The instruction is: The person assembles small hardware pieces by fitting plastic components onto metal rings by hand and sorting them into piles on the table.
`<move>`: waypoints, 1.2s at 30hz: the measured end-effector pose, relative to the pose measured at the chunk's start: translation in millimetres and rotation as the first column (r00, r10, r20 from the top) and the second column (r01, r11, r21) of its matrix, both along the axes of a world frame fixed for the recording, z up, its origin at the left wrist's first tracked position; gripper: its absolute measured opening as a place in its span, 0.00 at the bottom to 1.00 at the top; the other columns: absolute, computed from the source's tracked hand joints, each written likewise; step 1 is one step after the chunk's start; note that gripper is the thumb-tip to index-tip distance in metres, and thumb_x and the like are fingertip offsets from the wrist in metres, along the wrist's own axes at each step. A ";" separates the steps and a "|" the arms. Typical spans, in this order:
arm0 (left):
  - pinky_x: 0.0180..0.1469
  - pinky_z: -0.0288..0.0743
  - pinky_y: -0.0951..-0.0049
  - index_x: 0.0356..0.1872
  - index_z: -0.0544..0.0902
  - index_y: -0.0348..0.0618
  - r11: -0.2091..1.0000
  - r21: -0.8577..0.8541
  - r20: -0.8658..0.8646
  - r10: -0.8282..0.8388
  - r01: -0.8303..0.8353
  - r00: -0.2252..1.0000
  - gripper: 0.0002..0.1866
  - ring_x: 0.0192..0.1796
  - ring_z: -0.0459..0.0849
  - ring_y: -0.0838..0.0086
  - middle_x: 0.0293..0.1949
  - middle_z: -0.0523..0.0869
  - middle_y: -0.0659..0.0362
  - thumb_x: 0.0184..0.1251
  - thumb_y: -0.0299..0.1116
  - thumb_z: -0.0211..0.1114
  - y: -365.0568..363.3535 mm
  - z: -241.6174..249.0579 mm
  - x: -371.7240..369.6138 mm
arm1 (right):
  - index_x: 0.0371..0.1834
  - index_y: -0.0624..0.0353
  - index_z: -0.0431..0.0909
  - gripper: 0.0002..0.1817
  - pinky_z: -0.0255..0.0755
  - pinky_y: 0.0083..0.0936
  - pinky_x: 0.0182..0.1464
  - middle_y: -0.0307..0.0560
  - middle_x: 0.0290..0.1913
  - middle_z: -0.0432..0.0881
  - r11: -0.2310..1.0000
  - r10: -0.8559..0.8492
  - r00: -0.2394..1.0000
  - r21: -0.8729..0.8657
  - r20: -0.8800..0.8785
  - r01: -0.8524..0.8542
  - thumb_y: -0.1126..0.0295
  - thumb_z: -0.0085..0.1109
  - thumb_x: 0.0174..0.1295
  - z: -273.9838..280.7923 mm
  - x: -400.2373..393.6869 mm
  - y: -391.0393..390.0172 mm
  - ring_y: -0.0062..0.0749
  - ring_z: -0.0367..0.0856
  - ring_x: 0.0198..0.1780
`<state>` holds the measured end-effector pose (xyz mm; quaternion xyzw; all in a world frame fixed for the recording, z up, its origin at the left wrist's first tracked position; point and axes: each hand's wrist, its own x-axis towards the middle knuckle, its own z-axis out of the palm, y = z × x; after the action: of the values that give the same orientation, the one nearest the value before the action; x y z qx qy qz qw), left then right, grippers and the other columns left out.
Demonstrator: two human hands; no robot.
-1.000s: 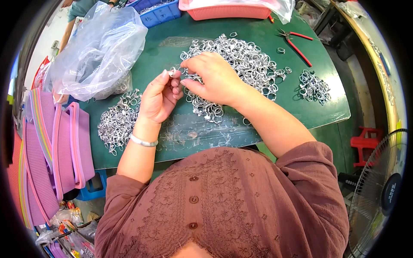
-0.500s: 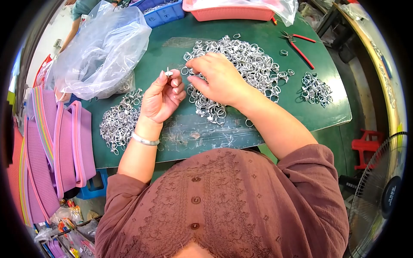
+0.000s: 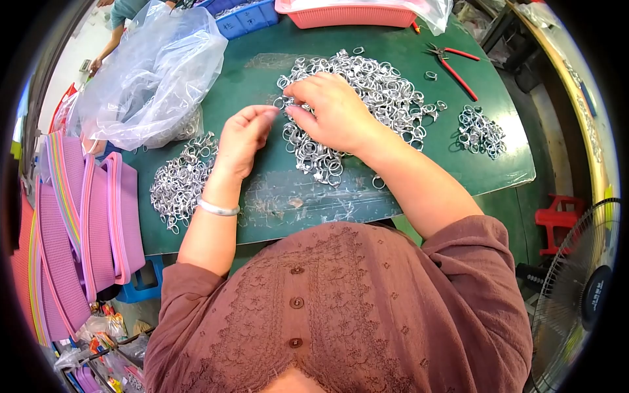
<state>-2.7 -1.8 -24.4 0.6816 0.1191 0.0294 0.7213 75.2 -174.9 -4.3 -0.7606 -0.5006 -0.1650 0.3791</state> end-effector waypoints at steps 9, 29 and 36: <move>0.28 0.65 0.83 0.31 0.81 0.36 0.899 0.436 0.065 0.011 -0.038 0.998 0.07 0.26 0.70 0.86 0.22 0.77 0.68 0.58 0.30 0.63 -8.4 -5.6 0.5 | 0.34 0.60 0.77 0.09 0.66 0.35 0.46 0.46 0.33 0.79 1.000 0.006 1.000 -0.014 0.013 -0.006 0.69 0.57 0.53 0.9 -1.2 0.1 0.42 0.75 0.39; 0.28 0.66 0.82 0.29 0.82 0.35 0.931 0.344 0.118 0.082 -0.118 0.990 0.06 0.24 0.70 0.86 0.21 0.78 0.67 0.57 0.29 0.62 -2.4 -14.0 4.3 | 0.37 0.62 0.77 0.08 0.66 0.34 0.47 0.48 0.35 0.78 0.998 0.020 1.000 -0.064 -0.016 -0.021 0.75 0.54 0.54 -4.9 0.6 0.6 0.42 0.75 0.41; 0.31 0.66 0.83 0.29 0.82 0.35 0.980 0.178 0.049 0.085 -0.092 0.995 0.05 0.27 0.71 0.86 0.24 0.79 0.67 0.58 0.27 0.61 -5.7 -2.3 -0.3 | 0.39 0.60 0.77 0.11 0.63 0.35 0.50 0.46 0.37 0.77 0.978 0.065 0.998 -0.197 -0.014 -0.067 0.70 0.58 0.52 -3.4 -0.8 0.2 0.41 0.73 0.44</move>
<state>-3.0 -7.5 -26.6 0.7372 0.1312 0.0861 0.6572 74.5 -174.7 -7.8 -0.7780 -0.5381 -0.0990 0.3088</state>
